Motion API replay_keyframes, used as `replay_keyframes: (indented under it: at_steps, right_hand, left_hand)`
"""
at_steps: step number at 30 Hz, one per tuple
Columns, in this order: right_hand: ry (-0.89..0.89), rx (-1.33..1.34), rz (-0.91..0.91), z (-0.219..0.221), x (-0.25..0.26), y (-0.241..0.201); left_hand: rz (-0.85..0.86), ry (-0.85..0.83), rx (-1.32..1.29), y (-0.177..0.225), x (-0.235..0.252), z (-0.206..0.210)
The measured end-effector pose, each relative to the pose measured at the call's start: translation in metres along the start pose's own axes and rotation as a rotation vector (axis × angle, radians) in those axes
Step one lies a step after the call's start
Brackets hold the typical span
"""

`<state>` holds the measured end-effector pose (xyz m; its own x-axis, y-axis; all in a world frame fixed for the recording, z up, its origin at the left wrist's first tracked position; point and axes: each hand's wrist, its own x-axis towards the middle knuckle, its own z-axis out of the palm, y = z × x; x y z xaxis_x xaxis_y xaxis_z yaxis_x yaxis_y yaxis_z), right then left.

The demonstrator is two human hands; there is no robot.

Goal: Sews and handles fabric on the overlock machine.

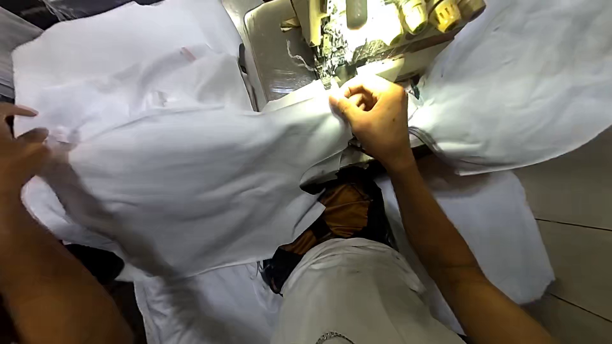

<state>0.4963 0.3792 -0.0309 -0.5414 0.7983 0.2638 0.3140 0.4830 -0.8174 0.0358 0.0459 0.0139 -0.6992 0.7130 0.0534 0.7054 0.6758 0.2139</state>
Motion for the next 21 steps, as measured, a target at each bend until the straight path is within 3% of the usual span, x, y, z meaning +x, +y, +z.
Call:
replay_keyframes:
  at_steps: [3, 6, 9, 12, 16, 21]
  right_hand:
    - [0.071, 0.034, -0.025, 0.005, -0.020, -0.003]
    - [0.102, 0.085, -0.041, 0.009, -0.023, -0.002]
    - [0.102, 0.128, -0.040, 0.008, -0.027, 0.000]
    - [0.046, 0.158, 0.021, 0.004, -0.045, 0.004]
    - [0.004, 0.222, 0.102, -0.003, -0.068, 0.002]
    - [-0.001, 0.292, -0.018, -0.028, -0.078, -0.027]
  left_hand:
    - [0.318, 0.108, -0.119, 0.124, -0.007, 0.016]
    - [0.677, 0.077, -0.403, 0.257, -0.026, 0.043]
    - [0.791, 0.024, -0.401, 0.335, -0.035, 0.074]
    - [0.792, 0.076, -0.321, 0.360, -0.036, 0.095]
    - [0.833, 0.111, -0.411, 0.353, -0.061, 0.083]
    - [0.810, 0.175, -0.573, 0.349, -0.082, 0.056]
